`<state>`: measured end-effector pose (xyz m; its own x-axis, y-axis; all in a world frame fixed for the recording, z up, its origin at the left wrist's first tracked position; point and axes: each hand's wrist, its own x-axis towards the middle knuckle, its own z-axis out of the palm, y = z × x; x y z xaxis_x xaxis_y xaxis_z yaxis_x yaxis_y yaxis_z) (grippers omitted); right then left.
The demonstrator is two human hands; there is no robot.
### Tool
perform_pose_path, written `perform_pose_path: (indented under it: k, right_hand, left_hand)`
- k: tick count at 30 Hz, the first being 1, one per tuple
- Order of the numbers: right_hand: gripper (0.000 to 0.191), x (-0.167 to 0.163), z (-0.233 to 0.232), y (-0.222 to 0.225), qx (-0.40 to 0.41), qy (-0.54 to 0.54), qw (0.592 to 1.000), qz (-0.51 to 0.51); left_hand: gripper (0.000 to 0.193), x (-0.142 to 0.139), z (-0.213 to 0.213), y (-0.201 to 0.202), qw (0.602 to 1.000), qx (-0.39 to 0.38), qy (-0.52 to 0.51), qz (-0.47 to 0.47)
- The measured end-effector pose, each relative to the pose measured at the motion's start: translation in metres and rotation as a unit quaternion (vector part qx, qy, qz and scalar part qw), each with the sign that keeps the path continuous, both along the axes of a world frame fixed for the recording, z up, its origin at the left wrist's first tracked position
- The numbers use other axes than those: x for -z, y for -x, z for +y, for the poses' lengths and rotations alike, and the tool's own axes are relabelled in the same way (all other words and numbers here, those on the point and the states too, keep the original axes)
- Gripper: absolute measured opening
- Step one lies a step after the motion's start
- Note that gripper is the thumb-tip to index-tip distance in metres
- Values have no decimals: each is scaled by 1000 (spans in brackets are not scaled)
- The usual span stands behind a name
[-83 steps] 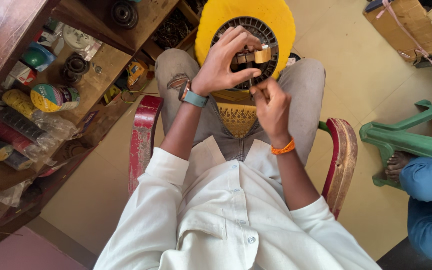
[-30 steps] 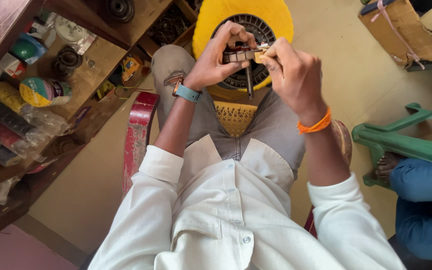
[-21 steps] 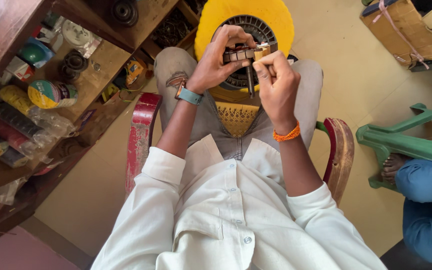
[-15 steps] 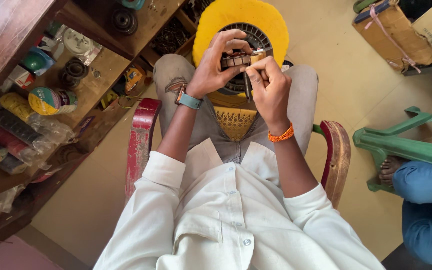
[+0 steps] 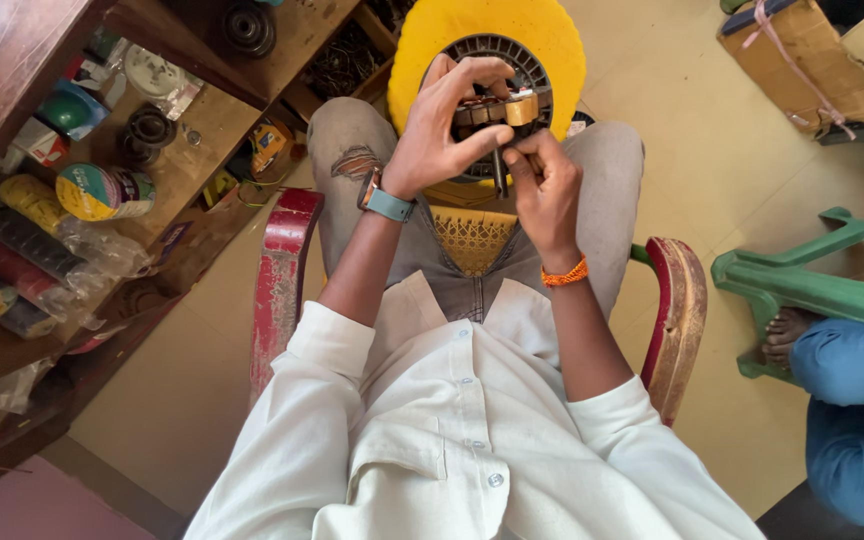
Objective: The person sits on a chair and works on a small motor armature resting on their lap, fitting carbon brush blocks into the holder and pressing them into place by hand. They briefly use a green-handled screwdriver on the assembly, pick a small part from the workbench, and continue seating the brush components.
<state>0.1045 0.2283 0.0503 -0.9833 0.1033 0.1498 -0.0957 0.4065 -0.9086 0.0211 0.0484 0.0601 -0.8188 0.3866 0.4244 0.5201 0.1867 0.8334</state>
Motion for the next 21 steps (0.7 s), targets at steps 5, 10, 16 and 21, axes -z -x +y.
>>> perform_pose_path:
  k: [5,10,16,21]
  right_hand:
    - [14,22,3,-2,22,66,998,-2]
    - [16,28,12,-1,40,56,998,-9]
    - [12,8,42,2,-2,-24,1000,19]
    - [17,-8,61,12,-35,-106,991,69]
  left_hand:
    - [60,-10,7,-7,992,-44,71,99]
    - [52,-5,17,-5,986,-85,98,108]
    - [41,10,18,-4,985,-101,76,116]
    - [41,17,16,1,991,-72,39,108]
